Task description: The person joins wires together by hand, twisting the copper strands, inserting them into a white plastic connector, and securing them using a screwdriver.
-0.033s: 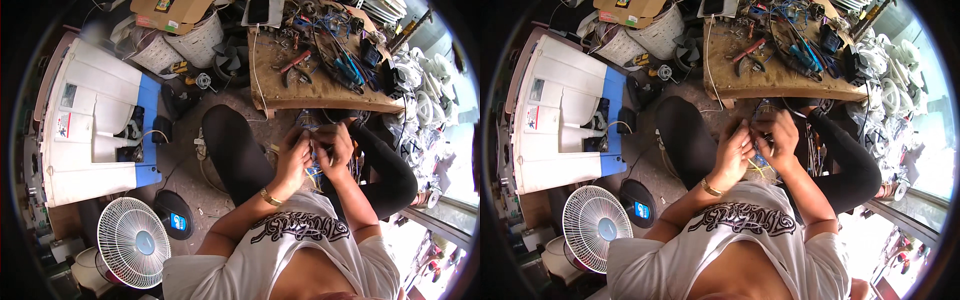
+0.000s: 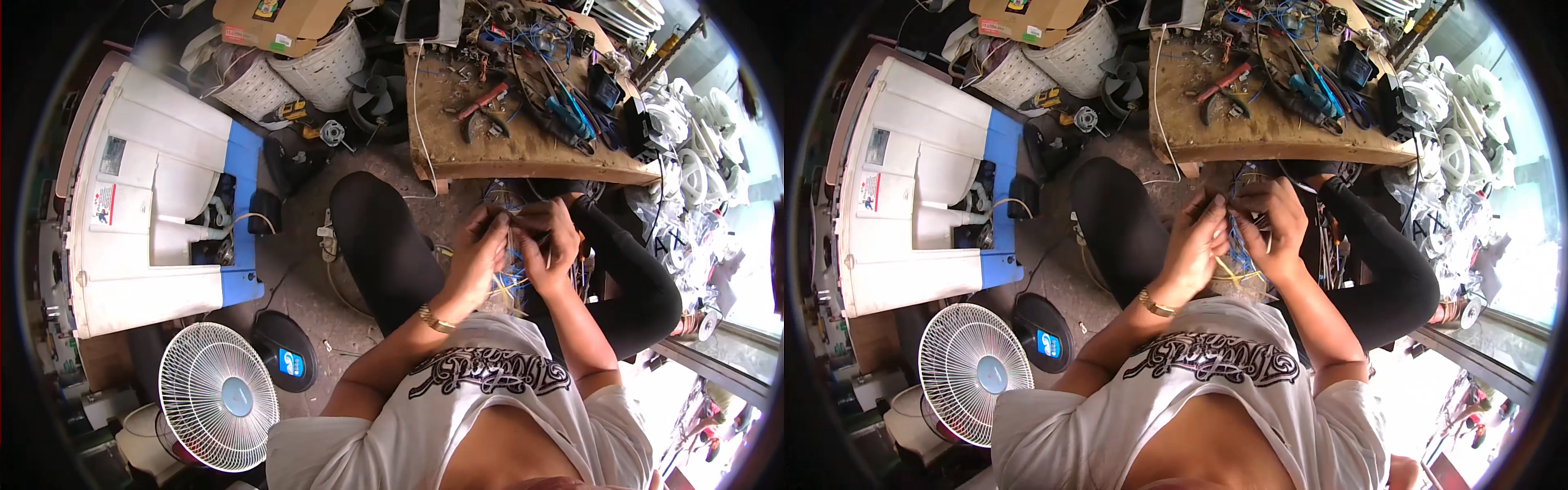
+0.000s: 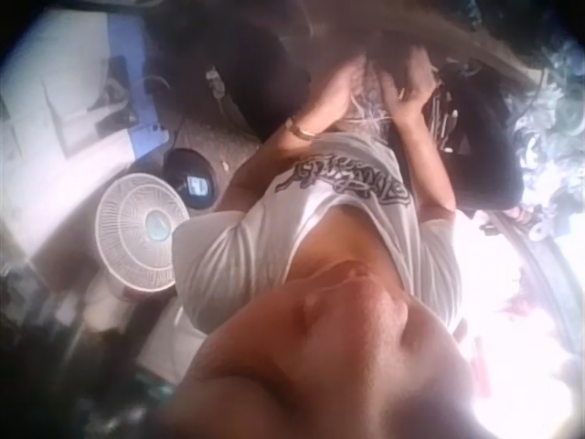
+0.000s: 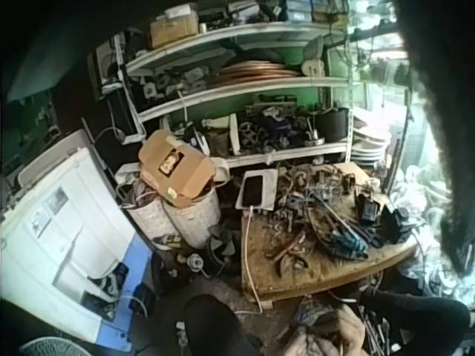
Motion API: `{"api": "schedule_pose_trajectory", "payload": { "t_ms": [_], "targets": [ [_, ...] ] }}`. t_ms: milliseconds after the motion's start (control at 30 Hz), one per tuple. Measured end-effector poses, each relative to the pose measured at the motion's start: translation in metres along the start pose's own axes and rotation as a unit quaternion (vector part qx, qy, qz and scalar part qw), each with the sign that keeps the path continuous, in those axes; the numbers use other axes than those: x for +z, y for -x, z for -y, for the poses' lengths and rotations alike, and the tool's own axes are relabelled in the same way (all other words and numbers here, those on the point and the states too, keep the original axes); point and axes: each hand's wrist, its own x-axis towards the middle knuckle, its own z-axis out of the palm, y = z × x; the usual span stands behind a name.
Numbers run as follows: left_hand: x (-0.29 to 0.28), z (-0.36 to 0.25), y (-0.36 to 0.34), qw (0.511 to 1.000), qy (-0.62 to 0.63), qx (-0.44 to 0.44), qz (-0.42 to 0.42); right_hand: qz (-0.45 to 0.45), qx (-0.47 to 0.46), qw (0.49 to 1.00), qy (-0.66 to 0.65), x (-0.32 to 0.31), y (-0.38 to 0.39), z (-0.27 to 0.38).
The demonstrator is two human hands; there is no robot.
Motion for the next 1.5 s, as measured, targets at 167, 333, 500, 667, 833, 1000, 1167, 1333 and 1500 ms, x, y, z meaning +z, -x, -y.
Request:
{"api": "schedule_pose_trajectory", "payload": {
  "t_ms": [167,333,500,667,833,1000,1167,1333,1500],
  "targets": [
    [-0.025,-0.015,-0.009,0.867,-0.462,0.176,0.066,0.061,0.357,0.906,-0.221,-0.009,-0.008,0.004],
    [-0.021,-0.019,0.002,0.833,-0.511,0.2,0.068,0.165,0.428,0.82,-0.342,-0.025,-0.032,-0.008],
    [-0.027,-0.012,0.004,0.922,-0.357,0.137,0.062,0.128,0.383,0.853,-0.331,-0.02,-0.027,-0.003],
    [-0.022,-0.016,0.006,0.97,-0.214,0.077,0.08,0.173,0.348,0.891,-0.236,-0.018,-0.01,0.023],
    [-0.018,-0.017,0.012,0.97,-0.212,0.085,0.087,0.174,0.258,0.943,-0.123,-0.011,-0.012,0.033],
    [-0.022,-0.007,0.017,0.952,-0.268,0.13,0.069,0.201,0.25,0.945,-0.066,-0.018,-0.016,0.037],
    [-0.016,-0.006,0.017,0.92,-0.31,0.23,0.062,0.185,0.255,0.944,-0.097,-0.018,-0.014,0.037],
    [-0.012,-0.001,0.02,0.942,-0.254,0.218,0.032,0.171,0.25,0.948,-0.092,-0.018,-0.015,0.043],
    [-0.016,0.0,0.021,0.95,-0.262,0.168,-0.003,0.181,0.264,0.937,-0.14,-0.02,-0.012,0.035]
  ]
}}
